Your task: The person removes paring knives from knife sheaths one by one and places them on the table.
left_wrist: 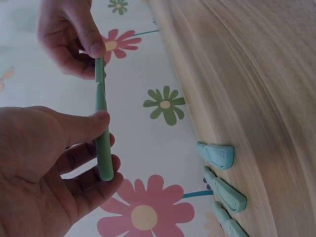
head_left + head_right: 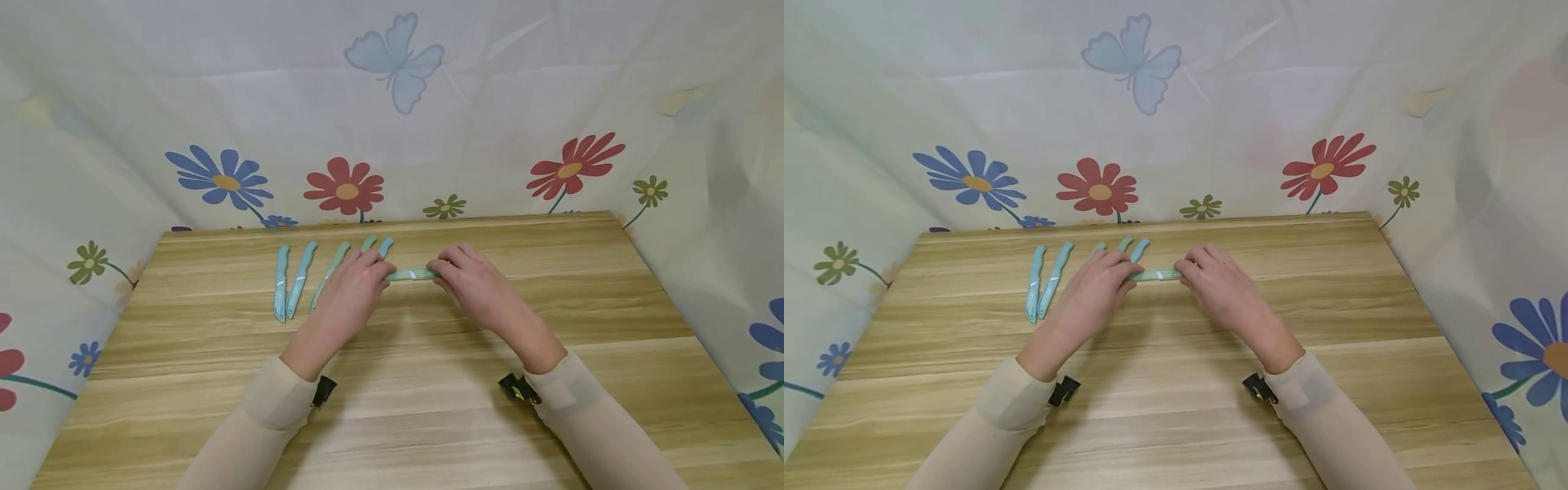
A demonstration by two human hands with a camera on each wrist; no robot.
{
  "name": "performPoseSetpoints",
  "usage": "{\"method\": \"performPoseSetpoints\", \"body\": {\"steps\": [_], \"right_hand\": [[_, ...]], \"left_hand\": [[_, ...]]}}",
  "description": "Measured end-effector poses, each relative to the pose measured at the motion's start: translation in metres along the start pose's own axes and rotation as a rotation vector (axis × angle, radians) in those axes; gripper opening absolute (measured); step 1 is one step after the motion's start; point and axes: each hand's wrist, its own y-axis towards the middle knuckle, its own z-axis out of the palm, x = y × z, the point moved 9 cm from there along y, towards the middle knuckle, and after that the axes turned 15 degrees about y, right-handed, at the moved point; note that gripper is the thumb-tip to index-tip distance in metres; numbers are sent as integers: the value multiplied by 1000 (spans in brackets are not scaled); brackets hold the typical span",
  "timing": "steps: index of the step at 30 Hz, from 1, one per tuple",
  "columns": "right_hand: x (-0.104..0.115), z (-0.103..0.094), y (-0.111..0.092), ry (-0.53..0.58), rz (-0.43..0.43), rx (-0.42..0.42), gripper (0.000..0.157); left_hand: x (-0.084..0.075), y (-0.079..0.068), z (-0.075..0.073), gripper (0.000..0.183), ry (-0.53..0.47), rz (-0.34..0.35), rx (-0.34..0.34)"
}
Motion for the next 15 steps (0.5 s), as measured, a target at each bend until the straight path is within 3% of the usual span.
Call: {"method": "performPoseSetpoints", "body": {"steps": [15], "right_hand": [[0, -1, -1, 19, 3, 2, 23]], "left_hand": [[-1, 0, -1, 21, -5, 2, -10]]}}
